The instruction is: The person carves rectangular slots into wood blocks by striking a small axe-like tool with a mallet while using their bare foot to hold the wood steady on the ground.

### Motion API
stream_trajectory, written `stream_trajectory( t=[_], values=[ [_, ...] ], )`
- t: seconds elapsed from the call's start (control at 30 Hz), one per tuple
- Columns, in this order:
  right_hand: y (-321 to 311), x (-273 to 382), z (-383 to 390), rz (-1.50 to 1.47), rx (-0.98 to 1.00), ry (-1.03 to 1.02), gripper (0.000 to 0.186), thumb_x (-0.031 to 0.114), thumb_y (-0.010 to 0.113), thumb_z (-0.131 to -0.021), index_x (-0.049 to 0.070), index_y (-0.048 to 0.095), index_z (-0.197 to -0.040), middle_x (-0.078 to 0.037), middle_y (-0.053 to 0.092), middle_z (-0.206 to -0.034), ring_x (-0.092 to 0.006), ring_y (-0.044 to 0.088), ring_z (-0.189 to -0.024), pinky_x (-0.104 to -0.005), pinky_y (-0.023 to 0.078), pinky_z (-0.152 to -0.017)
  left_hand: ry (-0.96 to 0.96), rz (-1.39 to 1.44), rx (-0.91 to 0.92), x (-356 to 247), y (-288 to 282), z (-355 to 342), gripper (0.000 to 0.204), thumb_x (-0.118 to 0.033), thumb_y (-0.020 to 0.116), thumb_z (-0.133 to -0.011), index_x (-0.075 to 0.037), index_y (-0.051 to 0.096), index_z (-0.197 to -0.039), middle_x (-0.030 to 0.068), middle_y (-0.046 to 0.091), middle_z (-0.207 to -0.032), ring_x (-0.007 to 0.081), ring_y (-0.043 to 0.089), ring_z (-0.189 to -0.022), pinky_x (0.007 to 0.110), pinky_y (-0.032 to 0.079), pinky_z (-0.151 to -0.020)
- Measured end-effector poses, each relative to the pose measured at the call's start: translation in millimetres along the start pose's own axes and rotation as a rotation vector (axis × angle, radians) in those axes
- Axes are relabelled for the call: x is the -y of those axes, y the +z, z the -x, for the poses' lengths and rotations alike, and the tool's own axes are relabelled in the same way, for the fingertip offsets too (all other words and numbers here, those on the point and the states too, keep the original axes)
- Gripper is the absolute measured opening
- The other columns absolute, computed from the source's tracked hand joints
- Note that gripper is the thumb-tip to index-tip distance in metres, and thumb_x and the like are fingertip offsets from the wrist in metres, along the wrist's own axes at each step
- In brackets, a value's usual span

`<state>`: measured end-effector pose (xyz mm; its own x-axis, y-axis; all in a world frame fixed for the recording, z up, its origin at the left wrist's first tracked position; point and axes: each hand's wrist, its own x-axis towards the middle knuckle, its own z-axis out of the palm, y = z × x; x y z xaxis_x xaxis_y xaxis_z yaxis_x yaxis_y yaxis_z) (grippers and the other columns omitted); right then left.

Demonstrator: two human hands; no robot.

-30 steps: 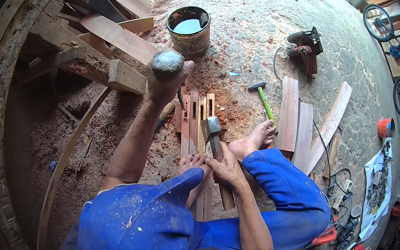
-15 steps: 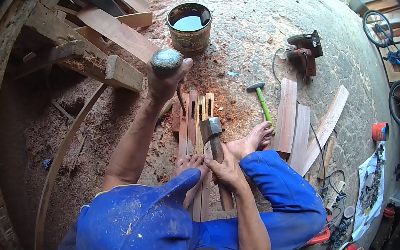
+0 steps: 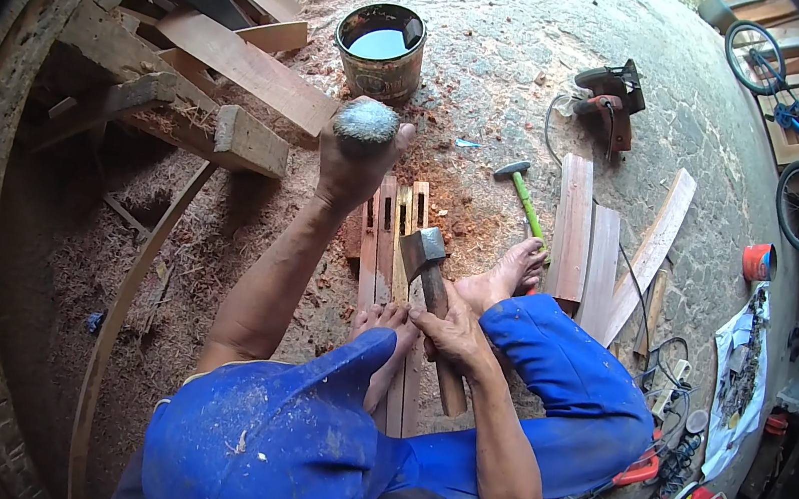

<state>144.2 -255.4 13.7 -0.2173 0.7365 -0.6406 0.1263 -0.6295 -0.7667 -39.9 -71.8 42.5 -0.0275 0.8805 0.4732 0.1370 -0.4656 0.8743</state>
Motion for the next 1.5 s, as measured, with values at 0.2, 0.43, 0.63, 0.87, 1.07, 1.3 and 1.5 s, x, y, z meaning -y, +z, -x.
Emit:
stream_trajectory(
  t=[0.2, 0.43, 0.63, 0.87, 1.07, 1.3, 1.5],
  values=[
    [-2, -9, -2, -0.062, 0.002, -0.019, 0.06, 0.016, 0.072, -0.088, 0.008, 0.045, -0.14, -0.002, 0.061, -0.079, -0.0085, 0.053, -0.051, -0.0267, 0.047, -0.046, -0.358, 0.242, 0.143, 14, -39, -4, 0.016, -0.011, 0.081, -0.082, -0.004, 0.066, -0.083, 0.0017, 0.067, -0.073, 0.0104, 0.061, -0.066, 0.029, 0.051, -0.063],
    [-6, -10, -5, -0.146, 0.021, -0.001, 0.058, 0.017, 0.073, -0.087, 0.007, 0.046, -0.138, -0.001, 0.058, -0.075, -0.0092, 0.053, -0.05, -0.0263, 0.047, -0.046, -0.002, 0.044, -0.033, 1, 14, 3, 0.019, -0.012, 0.081, -0.08, -0.003, 0.065, -0.088, 0.0033, 0.069, -0.078, 0.012, 0.065, -0.072, 0.029, 0.053, -0.068],
    [-6, -14, -5, -0.222, 0.034, -0.003, 0.057, 0.017, 0.073, -0.086, 0.006, 0.046, -0.135, -0.001, 0.056, -0.072, -0.0098, 0.054, -0.05, -0.0264, 0.048, -0.046, -0.038, 0.006, -0.074, 7, -24, 6, 0.017, -0.009, 0.077, -0.085, -0.004, 0.064, -0.075, -0.0046, 0.061, -0.065, 0.0068, 0.054, -0.057, 0.027, 0.045, -0.055],
    [6, 7, 2, -0.192, -0.056, -0.141, 0.058, 0.018, 0.073, -0.085, 0.004, 0.047, -0.135, -0.004, 0.06, -0.076, -0.0095, 0.055, -0.052, -0.0246, 0.047, -0.046, -0.109, 0.062, 0.004, 8, -24, 14, 0.02, -0.012, 0.081, -0.079, -0.003, 0.064, -0.081, 0.0021, 0.066, -0.069, 0.0113, 0.062, -0.063, 0.032, 0.051, -0.062],
    [-7, 87, 21, 0.606, -0.316, -0.657, 0.064, 0.01, 0.069, -0.087, 0.003, 0.04, -0.145, -0.016, 0.067, -0.106, -0.028, 0.066, -0.099, -0.0383, 0.053, -0.085, 0.032, -0.075, -0.048, 14, -21, 13, 0.019, -0.012, 0.079, -0.081, -0.002, 0.063, -0.08, 0.0022, 0.065, -0.068, 0.0137, 0.064, -0.061, 0.032, 0.051, -0.061],
    [-3, 181, 76, 0.504, -0.296, -0.624, 0.065, 0.004, 0.069, -0.086, 0.003, 0.043, -0.146, -0.01, 0.064, -0.103, -0.0139, 0.06, -0.09, -0.0327, 0.049, -0.082, 0.055, -0.085, -0.035, 10, -19, 10, 0.018, -0.012, 0.079, -0.081, -0.004, 0.063, -0.079, 0.0018, 0.065, -0.069, 0.014, 0.064, -0.062, 0.031, 0.052, -0.062],
    [-7, 183, 64, 0.766, -0.339, -0.775, 0.063, 0.005, 0.069, -0.087, 0.007, 0.045, -0.145, -0.02, 0.069, -0.111, -0.0339, 0.07, -0.096, -0.0399, 0.053, -0.083, -0.012, -0.083, 0.019, 14, -22, 12, 0.017, -0.009, 0.079, -0.08, -0.003, 0.062, -0.082, 0.0013, 0.066, -0.073, 0.0107, 0.063, -0.065, 0.029, 0.052, -0.063]
  ],
)
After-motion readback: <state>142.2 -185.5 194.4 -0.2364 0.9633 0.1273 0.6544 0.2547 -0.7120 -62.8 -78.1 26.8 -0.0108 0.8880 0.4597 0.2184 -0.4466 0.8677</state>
